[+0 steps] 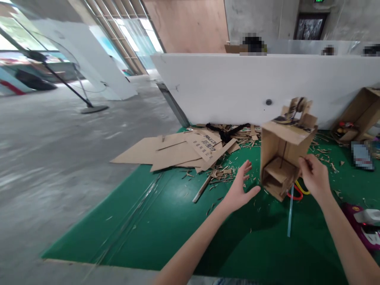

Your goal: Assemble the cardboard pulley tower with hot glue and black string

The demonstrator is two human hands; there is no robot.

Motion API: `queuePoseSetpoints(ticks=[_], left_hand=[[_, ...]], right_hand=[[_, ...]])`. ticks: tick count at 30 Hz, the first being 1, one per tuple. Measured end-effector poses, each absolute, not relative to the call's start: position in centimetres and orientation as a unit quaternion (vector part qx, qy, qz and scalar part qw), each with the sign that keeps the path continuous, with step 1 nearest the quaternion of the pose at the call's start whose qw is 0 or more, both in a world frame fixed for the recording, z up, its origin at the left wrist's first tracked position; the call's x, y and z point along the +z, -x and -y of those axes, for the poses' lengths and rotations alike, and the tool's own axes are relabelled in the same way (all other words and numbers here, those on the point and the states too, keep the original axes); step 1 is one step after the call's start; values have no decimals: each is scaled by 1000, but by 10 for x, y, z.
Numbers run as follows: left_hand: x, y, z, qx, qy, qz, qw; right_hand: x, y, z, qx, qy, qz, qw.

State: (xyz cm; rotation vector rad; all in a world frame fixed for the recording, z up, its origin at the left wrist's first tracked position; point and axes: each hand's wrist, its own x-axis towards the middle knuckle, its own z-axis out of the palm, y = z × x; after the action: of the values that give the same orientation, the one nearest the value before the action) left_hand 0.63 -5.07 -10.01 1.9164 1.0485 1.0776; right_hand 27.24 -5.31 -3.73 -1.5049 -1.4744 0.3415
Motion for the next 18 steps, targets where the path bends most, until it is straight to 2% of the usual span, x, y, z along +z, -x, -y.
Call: queuePoseSetpoints(ticks=[5,9,11,15,18], left_hand=[[-74,-2,29,381,-723,-338,466],[-76,-6,18,423,-688,-343,479],[-83,-8,9,454,-670,-354,469],[-93,-8,-17,481,-664,-412,398],[-96,-5,-39,503,-683,-427,314]], right_hand=[[-35,-237,36,321,521,635,471],[-34,-239,13,390,488,574,529],[-37,-253,2,349,496,567,558],[-55,-302,-11,171,603,476,616],[-77,-337,-10,128,637,388,654]])
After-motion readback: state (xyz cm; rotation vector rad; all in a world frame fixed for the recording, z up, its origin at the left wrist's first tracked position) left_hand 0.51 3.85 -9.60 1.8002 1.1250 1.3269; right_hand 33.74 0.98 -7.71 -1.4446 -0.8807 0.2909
